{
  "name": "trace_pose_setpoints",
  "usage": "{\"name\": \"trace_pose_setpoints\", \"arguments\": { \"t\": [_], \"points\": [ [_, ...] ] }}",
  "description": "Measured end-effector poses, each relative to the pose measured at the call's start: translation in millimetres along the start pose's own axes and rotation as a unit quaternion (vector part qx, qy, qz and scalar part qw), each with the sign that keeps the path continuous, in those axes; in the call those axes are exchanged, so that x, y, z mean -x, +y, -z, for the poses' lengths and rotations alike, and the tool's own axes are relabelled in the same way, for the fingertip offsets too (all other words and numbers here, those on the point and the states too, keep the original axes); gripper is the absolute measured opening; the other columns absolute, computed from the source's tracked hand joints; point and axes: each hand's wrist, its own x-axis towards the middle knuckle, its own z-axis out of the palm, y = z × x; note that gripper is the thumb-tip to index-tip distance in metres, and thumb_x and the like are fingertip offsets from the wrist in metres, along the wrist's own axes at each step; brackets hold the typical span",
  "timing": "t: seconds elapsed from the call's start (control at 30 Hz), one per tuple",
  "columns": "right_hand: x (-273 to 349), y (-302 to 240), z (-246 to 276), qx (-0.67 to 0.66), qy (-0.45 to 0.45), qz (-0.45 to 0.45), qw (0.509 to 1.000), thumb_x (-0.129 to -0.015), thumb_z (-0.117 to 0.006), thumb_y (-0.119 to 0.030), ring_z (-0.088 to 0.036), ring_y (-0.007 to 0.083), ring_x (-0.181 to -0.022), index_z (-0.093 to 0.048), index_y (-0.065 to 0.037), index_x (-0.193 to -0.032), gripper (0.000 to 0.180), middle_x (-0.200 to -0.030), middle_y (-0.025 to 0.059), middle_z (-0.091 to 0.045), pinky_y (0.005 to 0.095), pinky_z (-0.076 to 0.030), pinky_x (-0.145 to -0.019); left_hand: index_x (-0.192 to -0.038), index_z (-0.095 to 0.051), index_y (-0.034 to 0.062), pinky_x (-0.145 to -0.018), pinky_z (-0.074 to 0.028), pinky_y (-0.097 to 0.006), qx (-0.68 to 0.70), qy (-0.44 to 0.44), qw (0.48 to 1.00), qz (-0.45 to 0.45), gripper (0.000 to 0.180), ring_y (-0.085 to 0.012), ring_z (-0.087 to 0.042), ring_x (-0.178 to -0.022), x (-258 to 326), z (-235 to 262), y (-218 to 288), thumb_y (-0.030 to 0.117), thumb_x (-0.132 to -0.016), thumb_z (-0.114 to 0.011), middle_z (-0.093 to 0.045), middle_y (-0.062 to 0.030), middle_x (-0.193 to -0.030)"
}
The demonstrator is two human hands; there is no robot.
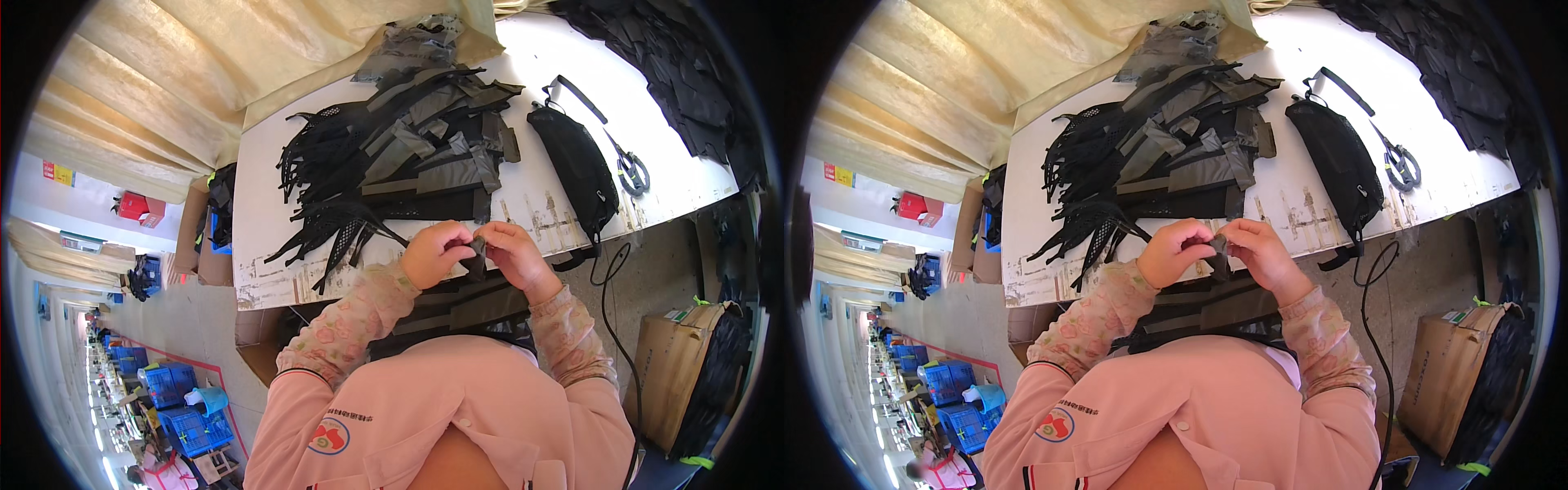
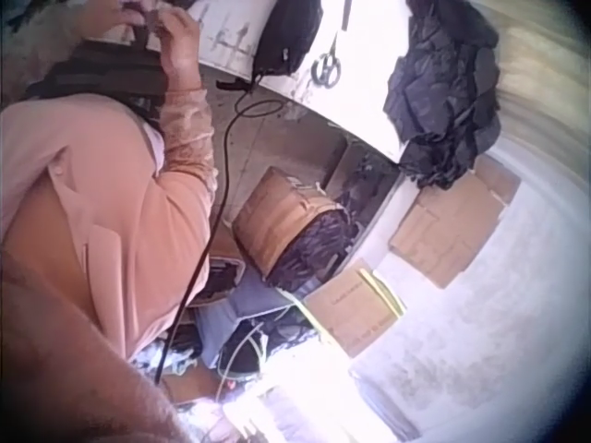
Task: Sorting and stacking backpack straps on a work table in a factory setting.
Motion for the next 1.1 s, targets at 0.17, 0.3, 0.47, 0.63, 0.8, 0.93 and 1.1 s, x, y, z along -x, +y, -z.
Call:
{"name": "trace_pose_setpoints", "arguments": {
  "t": [0.17,0.3,0.47,0.63,0.8,0.93,1.1],
  "points": [
    [13.5,-5.9,-5.2,0.07,-0.123,-0.037,0.989,-0.088,-0.065,-0.018,-0.056,0.0093,-0.089,-0.059,-0.002,-0.107,0.025,-0.097,-0.0005,-0.061,0.0248,-0.043,-0.082,-0.098,-0.062,0.0004,-0.07,-0.043,-0.027,0.07,-0.007,0.997,-0.025,0.017,-0.0169,-0.054,-0.077,-0.6,15.9,-3.1,-0.003,-0.082,-0.062,-0.054,-0.0056,-0.085],
    [12.7,3.8,0.0,0.014,-0.171,-0.019,0.985,-0.087,-0.068,-0.015,-0.058,0.0115,-0.088,-0.058,-0.003,-0.103,0.022,-0.097,0.0019,-0.061,0.0279,-0.046,-0.083,-0.098,-0.064,0.0036,-0.072,-0.043,-0.027,0.03,0.017,0.998,-0.052,0.019,-0.0178,-0.054,-0.08,-3.0,22.4,1.1,-0.006,-0.083,-0.057,-0.053,-0.0054,-0.085],
    [14.1,1.2,-13.1,-0.021,-0.084,-0.004,0.996,-0.09,-0.062,-0.01,-0.06,0.0143,-0.072,-0.054,-0.004,-0.096,0.011,-0.091,0.0054,-0.062,0.0299,-0.051,-0.07,-0.098,-0.066,0.0055,-0.071,-0.043,-0.027,-0.024,0.014,0.998,-0.063,0.024,-0.0191,-0.054,-0.079,-7.0,33.2,9.5,-0.008,-0.082,-0.055,-0.052,-0.0052,-0.083],
    [2.1,13.1,-6.8,0.547,0.083,0.324,0.767,-0.093,-0.055,-0.006,-0.059,0.0131,-0.062,-0.052,-0.005,-0.096,0.005,-0.083,0.0029,-0.06,0.0283,-0.052,-0.055,-0.1,-0.065,0.0024,-0.079,-0.046,-0.029,0.084,-0.087,0.993,-0.021,0.016,-0.0163,-0.058,-0.087,-5.1,19.0,21.9,0.003,-0.084,-0.06,-0.061,-0.0074,-0.092],
    [-1.4,1.1,-9.4,0.292,0.139,0.179,0.929,-0.092,-0.059,-0.007,-0.054,0.0092,-0.059,-0.052,-0.004,-0.099,0.01,-0.075,0.0016,-0.054,0.0264,-0.046,-0.05,-0.1,-0.065,0.0008,-0.073,-0.048,-0.03,-0.012,-0.026,0.993,0.114,0.028,-0.017,-0.062,-0.079,-10.0,22.9,11.7,0.019,-0.079,-0.07,-0.066,-0.0111,-0.086],
    [6.2,-15.4,-9.8,0.26,0.142,0.196,0.935,-0.091,-0.06,-0.011,-0.049,0.0076,-0.063,-0.055,-0.004,-0.094,0.009,-0.075,-0.0005,-0.053,0.0256,-0.042,-0.051,-0.096,-0.068,-0.0009,-0.068,-0.048,-0.028,0.017,-0.082,0.975,0.205,0.029,-0.0128,-0.059,-0.069,-8.4,29.9,2.7,0.026,-0.083,-0.068,-0.068,-0.0105,-0.079],
    [6.9,-8.7,-14.3,0.37,0.008,0.181,0.911,-0.091,-0.063,-0.015,-0.048,0.005,-0.07,-0.058,-0.005,-0.083,0.013,-0.075,-0.0038,-0.054,0.0235,-0.042,-0.063,-0.096,-0.069,0.0007,-0.065,-0.048,-0.026,0.159,-0.064,0.959,0.224,0.031,-0.0082,-0.057,-0.071,-7.0,23.2,3.0,0.03,-0.086,-0.067,-0.067,-0.0026,-0.079]
  ]
}}
